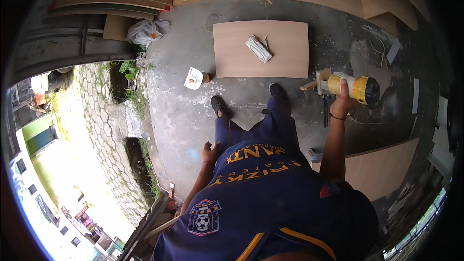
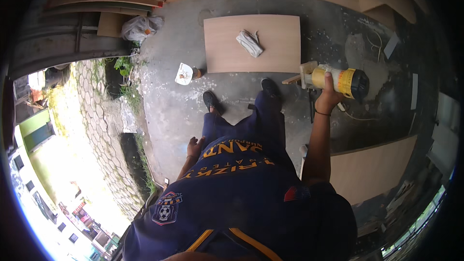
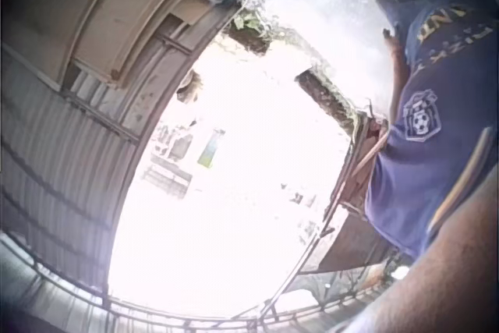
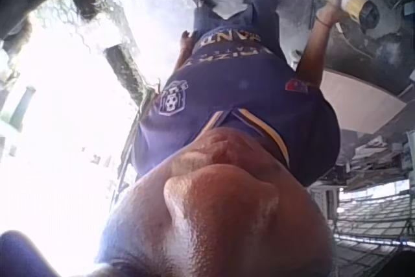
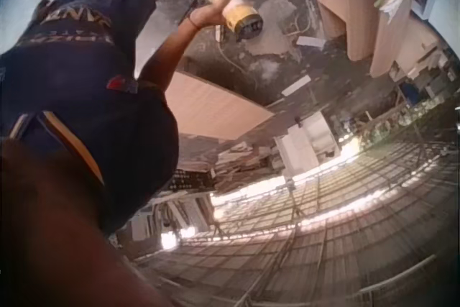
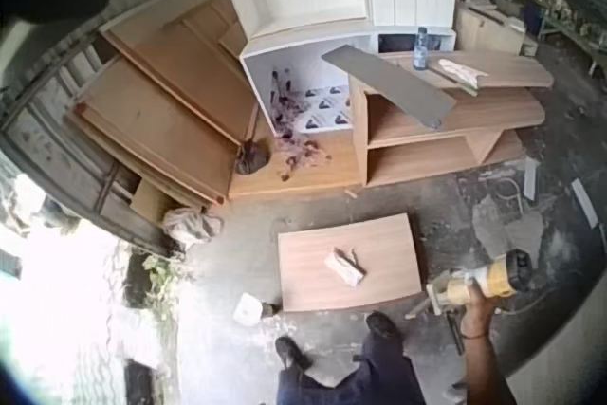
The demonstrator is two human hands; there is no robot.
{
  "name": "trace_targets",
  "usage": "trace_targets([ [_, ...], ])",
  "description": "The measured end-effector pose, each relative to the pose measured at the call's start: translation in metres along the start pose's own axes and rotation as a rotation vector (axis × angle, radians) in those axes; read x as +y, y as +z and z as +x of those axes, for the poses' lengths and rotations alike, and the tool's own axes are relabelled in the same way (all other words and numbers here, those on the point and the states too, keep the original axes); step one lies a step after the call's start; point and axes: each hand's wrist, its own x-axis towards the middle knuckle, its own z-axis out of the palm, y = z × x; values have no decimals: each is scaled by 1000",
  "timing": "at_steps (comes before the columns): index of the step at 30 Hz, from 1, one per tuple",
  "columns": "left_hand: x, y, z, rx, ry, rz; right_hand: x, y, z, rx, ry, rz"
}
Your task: The person uses a hand router to trim the edges of a wooden panel, moving the tool along all four sides while holding the board in place.
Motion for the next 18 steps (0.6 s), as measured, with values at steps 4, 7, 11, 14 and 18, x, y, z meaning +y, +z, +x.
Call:
trace_targets([
  [4,-11,-55,81,-103,22,183,4,-3,-83,164,-58,-95],
  [7,-38,-82,143,-70,88,255,23,1,-146,305,39,-122],
  [11,-65,-95,207,-138,-5,308,59,-3,-217,421,180,-12],
  [14,-74,-84,264,-150,-46,320,106,-2,-245,422,233,-43],
  [18,-78,-45,374,-174,68,353,207,-11,-256,357,244,2],
])
